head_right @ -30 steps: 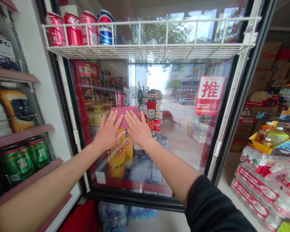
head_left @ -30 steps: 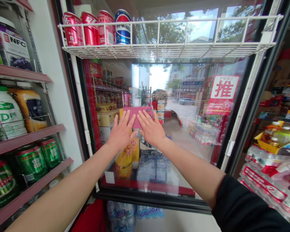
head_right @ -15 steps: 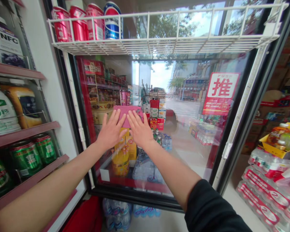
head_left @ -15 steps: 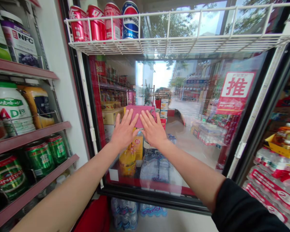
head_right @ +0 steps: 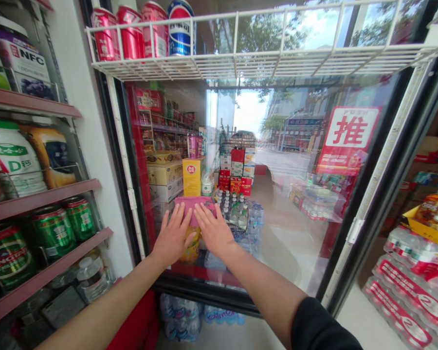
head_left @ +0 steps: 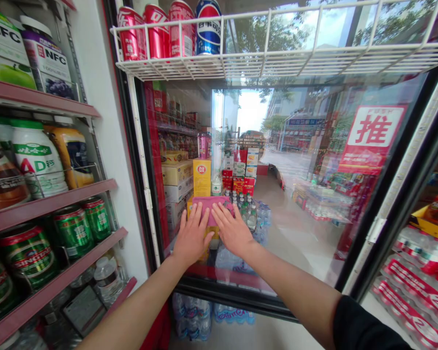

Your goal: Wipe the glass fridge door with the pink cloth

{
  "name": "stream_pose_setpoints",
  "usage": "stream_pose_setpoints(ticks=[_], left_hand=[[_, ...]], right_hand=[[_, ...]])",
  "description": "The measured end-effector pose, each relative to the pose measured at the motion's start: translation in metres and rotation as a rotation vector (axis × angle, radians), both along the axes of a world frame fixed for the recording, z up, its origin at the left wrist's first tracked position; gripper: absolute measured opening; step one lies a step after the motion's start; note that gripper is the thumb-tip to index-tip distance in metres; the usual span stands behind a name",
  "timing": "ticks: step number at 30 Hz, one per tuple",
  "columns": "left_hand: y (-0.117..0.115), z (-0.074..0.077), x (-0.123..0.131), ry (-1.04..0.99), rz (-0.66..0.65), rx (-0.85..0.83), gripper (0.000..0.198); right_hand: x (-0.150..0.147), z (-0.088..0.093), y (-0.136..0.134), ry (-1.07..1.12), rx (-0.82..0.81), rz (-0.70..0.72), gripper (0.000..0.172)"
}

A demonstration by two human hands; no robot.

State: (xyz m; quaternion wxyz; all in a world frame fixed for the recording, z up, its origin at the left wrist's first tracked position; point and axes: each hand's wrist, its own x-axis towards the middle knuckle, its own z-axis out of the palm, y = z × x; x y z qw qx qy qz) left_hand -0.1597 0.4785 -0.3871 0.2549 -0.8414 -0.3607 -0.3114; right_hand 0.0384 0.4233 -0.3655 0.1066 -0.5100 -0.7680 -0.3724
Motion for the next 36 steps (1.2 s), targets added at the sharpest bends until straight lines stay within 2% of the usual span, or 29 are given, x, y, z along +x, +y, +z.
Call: stream_pose_setpoints(ticks=[2,4,6,8,10,13,20,22,24,26,28,36], left_hand=[[-0.004,-0.01,-0.003,0.009,0.01,-0.014,0.075],[-0.003,-0.013,-0.007,0.027,0.01,-0.018,0.075],[0.001,-0.008,-0.012,0.045,0.005,-0.012,0.076],[0.008,0.004,-0.018,0.06,0.003,-0.001,0.078],[0.015,0.021,-0.025,0.073,0.009,0.016,0.079],[0.025,0.056,-0.035,0.089,0.032,0.051,0.079],[0.046,0.158,-0.056,0.068,0.043,0.087,0.078],[0.051,0.18,-0.061,0.072,0.009,0.066,0.078],[0.054,0.19,-0.065,0.087,-0.015,0.046,0.078],[0.055,0.189,-0.068,0.1,-0.032,0.032,0.078],[0.054,0.179,-0.073,0.117,-0.043,0.015,0.078],[0.042,0.112,-0.103,0.261,-0.036,-0.073,0.07]], right_hand=[[-0.001,-0.01,0.0,-0.021,-0.011,0.011,0.074],[-0.002,-0.013,0.002,-0.031,-0.01,0.025,0.073],[-0.004,-0.008,0.005,-0.034,-0.003,0.04,0.073],[-0.008,0.004,0.011,-0.031,0.007,0.057,0.072],[-0.013,0.022,0.018,-0.017,0.028,0.078,0.072],[-0.024,0.054,0.03,0.011,0.066,0.104,0.073],[-0.053,0.148,0.048,0.008,0.139,0.04,0.074],[-0.059,0.165,0.052,0.027,0.158,0.038,0.075],[-0.062,0.169,0.056,0.062,0.182,0.064,0.076],[-0.064,0.16,0.059,0.101,0.202,0.106,0.078],[-0.065,0.143,0.06,0.128,0.199,0.145,0.079],[-0.066,0.062,0.051,0.103,0.058,0.208,0.077]])
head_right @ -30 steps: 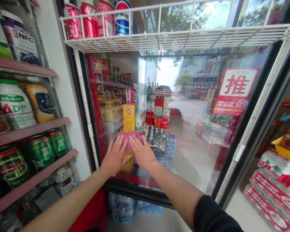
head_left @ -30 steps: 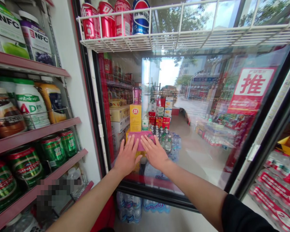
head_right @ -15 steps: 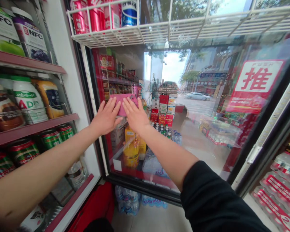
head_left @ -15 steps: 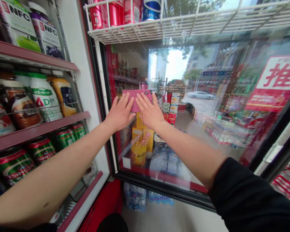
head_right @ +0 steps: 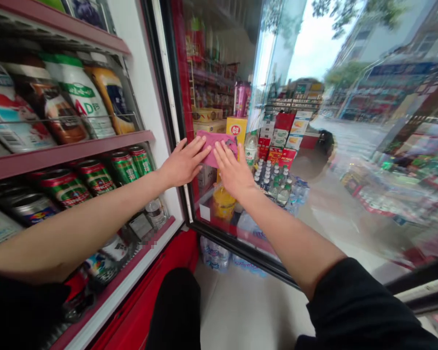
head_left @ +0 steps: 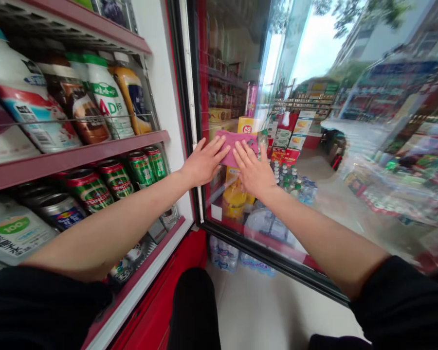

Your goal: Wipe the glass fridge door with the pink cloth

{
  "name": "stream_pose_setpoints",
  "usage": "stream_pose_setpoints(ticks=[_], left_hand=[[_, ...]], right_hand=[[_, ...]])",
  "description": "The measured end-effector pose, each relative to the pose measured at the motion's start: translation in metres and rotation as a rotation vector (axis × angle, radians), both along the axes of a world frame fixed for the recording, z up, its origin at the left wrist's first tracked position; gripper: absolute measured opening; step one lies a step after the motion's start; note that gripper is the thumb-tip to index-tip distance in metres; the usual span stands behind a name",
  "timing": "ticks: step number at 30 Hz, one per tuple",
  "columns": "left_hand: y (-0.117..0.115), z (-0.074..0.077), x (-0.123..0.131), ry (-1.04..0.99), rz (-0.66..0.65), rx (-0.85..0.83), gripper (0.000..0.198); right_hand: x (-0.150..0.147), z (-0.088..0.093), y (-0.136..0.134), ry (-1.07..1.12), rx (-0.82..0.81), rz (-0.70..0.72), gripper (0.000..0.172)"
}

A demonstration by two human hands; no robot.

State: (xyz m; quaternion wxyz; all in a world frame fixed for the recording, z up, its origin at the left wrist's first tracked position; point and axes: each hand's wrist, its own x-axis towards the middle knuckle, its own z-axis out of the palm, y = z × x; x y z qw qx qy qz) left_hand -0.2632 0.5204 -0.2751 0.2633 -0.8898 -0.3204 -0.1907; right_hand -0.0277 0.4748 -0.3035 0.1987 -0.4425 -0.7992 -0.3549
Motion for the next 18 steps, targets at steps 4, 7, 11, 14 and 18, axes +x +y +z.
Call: stream_pose_setpoints(ticks=[4,7,11,14,18], left_hand=[[-0.006,-0.032,-0.009,0.067,0.024,-0.046,0.069],[-0.009,-0.045,-0.011,0.093,0.042,-0.09,0.071],[-0.005,-0.038,-0.014,0.112,0.042,-0.065,0.08],[0.007,-0.016,-0.016,0.066,0.043,-0.031,0.085],[0.031,0.035,-0.02,-0.059,-0.012,-0.02,0.092]], right_hand=[[-0.002,-0.037,-0.007,-0.01,-0.085,0.025,0.076],[-0.004,-0.051,-0.011,-0.001,-0.121,0.03,0.076],[-0.007,-0.041,-0.007,-0.011,-0.091,0.036,0.073],[-0.012,-0.013,0.008,-0.014,-0.012,0.071,0.071],[-0.023,0.044,0.03,-0.006,0.122,0.088,0.068]])
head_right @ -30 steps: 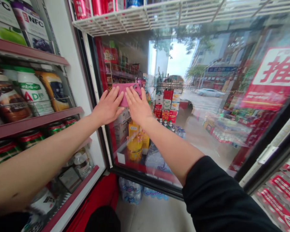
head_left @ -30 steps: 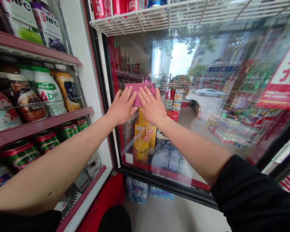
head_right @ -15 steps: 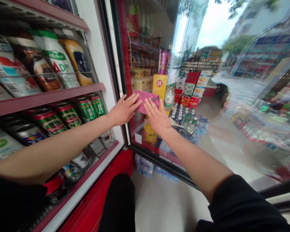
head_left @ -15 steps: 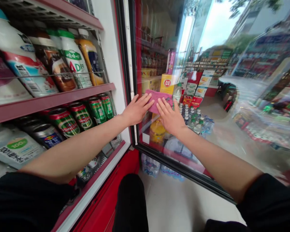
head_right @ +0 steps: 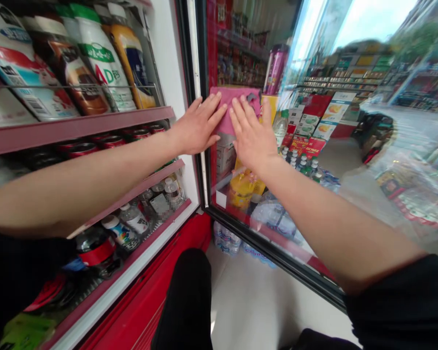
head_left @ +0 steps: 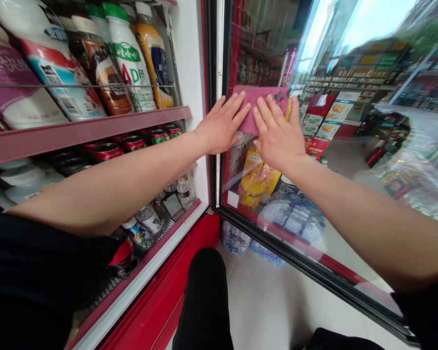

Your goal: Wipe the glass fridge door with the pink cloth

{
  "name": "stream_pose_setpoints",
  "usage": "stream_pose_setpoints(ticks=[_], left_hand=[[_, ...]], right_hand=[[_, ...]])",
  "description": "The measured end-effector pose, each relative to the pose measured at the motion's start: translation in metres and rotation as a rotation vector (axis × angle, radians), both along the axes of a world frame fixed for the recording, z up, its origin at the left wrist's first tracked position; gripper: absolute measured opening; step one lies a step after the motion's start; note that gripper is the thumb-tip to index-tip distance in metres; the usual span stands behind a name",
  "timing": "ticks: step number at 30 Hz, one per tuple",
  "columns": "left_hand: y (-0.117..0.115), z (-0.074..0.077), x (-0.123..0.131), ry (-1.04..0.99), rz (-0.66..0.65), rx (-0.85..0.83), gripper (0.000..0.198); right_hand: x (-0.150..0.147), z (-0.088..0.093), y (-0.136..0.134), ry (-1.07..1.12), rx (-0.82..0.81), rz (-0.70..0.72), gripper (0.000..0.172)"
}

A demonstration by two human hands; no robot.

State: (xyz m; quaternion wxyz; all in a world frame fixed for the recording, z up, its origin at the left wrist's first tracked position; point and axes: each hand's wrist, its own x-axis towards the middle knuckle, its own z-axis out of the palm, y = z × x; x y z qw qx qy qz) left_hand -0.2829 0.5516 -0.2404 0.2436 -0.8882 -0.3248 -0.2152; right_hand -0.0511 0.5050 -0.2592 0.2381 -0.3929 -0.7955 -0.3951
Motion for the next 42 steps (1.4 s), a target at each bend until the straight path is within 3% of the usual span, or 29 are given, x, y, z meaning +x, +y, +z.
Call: stream_pose_setpoints(ticks=[4,7,14,20,26,31,35,38,42], left_hand=[[0.024,0.047,0.001,-0.112,-0.022,0.041,0.096],[0.039,0.054,0.002,-0.145,-0.015,0.092,0.098],[0.06,0.014,-0.024,-0.122,0.093,0.12,0.1],[0.065,0.008,-0.029,-0.024,0.176,0.224,0.085],[0.022,-0.003,-0.022,0.011,0.188,0.148,0.076],[-0.023,-0.013,-0.003,0.058,0.332,0.047,0.071],[-0.032,-0.047,0.018,-0.058,0.427,-0.009,0.067],[-0.031,-0.09,0.03,-0.216,0.417,-0.103,0.067],[-0.038,-0.148,0.044,-0.373,0.392,-0.188,0.067]], right_hand=[[-0.015,0.054,0.018,-0.028,0.143,-0.056,0.088],[-0.028,0.065,0.029,-0.001,0.23,-0.089,0.101],[-0.059,0.018,0.048,-0.01,0.197,-0.002,0.094],[-0.069,0.004,0.048,-0.007,0.207,-0.105,0.09],[-0.064,-0.022,0.05,-0.052,0.182,-0.122,0.094],[-0.056,-0.046,0.057,0.049,0.156,0.024,0.076],[-0.056,-0.06,0.034,0.077,-0.038,0.032,0.067],[-0.053,-0.079,0.012,-0.004,-0.18,-0.011,0.062],[-0.041,-0.115,-0.001,-0.094,-0.213,-0.016,0.066]])
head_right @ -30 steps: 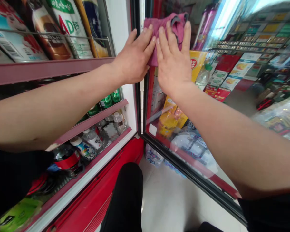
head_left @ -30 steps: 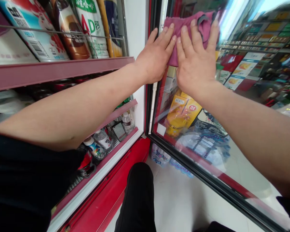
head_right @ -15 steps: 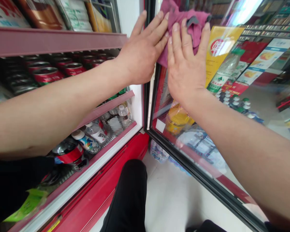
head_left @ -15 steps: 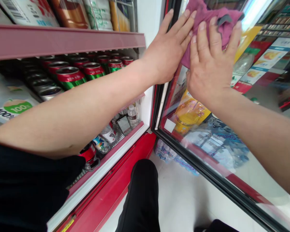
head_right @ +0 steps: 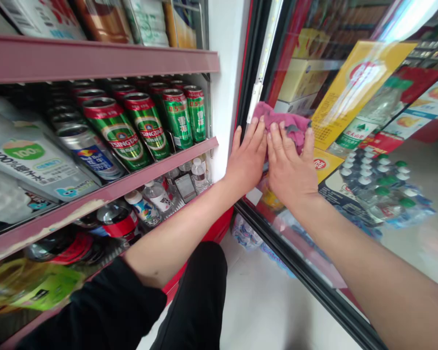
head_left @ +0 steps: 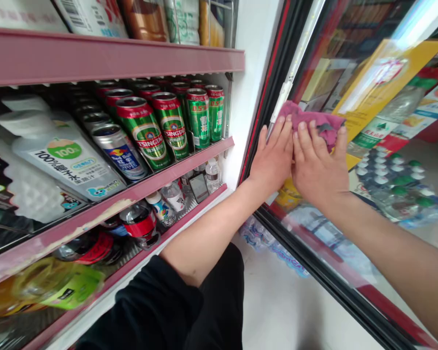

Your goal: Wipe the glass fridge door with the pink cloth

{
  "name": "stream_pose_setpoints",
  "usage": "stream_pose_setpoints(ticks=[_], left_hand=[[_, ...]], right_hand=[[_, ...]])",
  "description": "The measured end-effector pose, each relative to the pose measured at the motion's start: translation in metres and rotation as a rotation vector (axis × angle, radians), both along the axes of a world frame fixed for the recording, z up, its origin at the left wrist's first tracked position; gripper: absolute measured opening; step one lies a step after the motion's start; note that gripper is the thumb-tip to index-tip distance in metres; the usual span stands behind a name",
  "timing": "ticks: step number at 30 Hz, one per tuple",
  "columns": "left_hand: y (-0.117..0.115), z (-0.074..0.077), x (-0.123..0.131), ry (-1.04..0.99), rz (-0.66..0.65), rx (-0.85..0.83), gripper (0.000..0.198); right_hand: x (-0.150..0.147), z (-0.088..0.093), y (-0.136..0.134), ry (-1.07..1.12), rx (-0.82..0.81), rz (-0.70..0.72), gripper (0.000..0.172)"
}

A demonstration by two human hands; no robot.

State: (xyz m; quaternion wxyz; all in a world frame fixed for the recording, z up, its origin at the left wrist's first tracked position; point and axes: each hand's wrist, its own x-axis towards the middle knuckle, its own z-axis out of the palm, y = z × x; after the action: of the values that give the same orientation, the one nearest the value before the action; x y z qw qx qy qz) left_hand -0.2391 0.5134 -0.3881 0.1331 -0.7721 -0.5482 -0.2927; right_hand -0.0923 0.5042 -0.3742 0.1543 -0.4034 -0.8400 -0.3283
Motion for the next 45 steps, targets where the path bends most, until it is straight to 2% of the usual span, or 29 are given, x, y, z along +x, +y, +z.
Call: stream_pose_setpoints(ticks=[3,5,7,9,12,17,20,21,23,31,36,39,41,43,45], left_hand=[[-0.009,-0.033,0.01,-0.079,-0.01,-0.026,0.066],[-0.013,-0.047,0.015,-0.139,-0.015,-0.036,0.067],[-0.014,-0.054,0.02,-0.191,-0.02,-0.049,0.07],[-0.012,-0.052,0.022,-0.228,-0.029,-0.054,0.071],[-0.006,-0.033,0.021,-0.248,-0.055,-0.017,0.068],[0.008,0.025,0.025,-0.213,-0.045,0.155,0.064],[0.013,0.048,0.035,-0.219,-0.023,0.254,0.062],[0.014,0.049,0.039,-0.227,-0.026,0.266,0.061],[0.013,0.041,0.043,-0.244,-0.021,0.254,0.062],[-0.002,-0.043,0.032,-0.25,-0.042,0.079,0.069],[-0.023,-0.078,0.039,-0.261,-0.042,-0.001,0.07],[-0.032,-0.084,0.05,-0.262,-0.042,-0.009,0.068],[-0.036,-0.079,0.056,-0.258,-0.042,0.002,0.066],[-0.038,-0.066,0.062,-0.245,-0.045,0.029,0.063],[-0.038,-0.044,0.067,-0.214,-0.049,0.066,0.062]], right_hand=[[0.013,-0.018,-0.002,-0.059,-0.003,0.02,0.069],[0.021,-0.021,-0.004,-0.094,-0.012,0.039,0.07],[0.027,-0.018,-0.006,-0.124,-0.027,0.059,0.069],[0.029,-0.008,-0.008,-0.14,-0.031,0.077,0.067],[0.029,0.018,-0.005,-0.116,-0.006,0.081,0.061],[0.03,0.074,0.01,0.003,0.115,0.066,0.06],[0.033,0.09,0.016,0.044,0.178,0.043,0.062],[0.033,0.09,0.016,0.059,0.184,0.036,0.062],[0.033,0.08,0.013,0.086,0.167,0.033,0.061],[0.028,0.003,-0.003,-0.009,0.048,0.033,0.064],[0.038,-0.029,-0.016,-0.084,-0.015,0.031,0.071],[0.051,-0.036,-0.026,-0.103,-0.023,0.046,0.073],[0.061,-0.034,-0.031,-0.101,-0.014,0.047,0.074],[0.071,-0.025,-0.034,-0.08,0.038,0.042,0.074],[0.079,-0.008,-0.037,-0.044,0.091,0.033,0.074]])
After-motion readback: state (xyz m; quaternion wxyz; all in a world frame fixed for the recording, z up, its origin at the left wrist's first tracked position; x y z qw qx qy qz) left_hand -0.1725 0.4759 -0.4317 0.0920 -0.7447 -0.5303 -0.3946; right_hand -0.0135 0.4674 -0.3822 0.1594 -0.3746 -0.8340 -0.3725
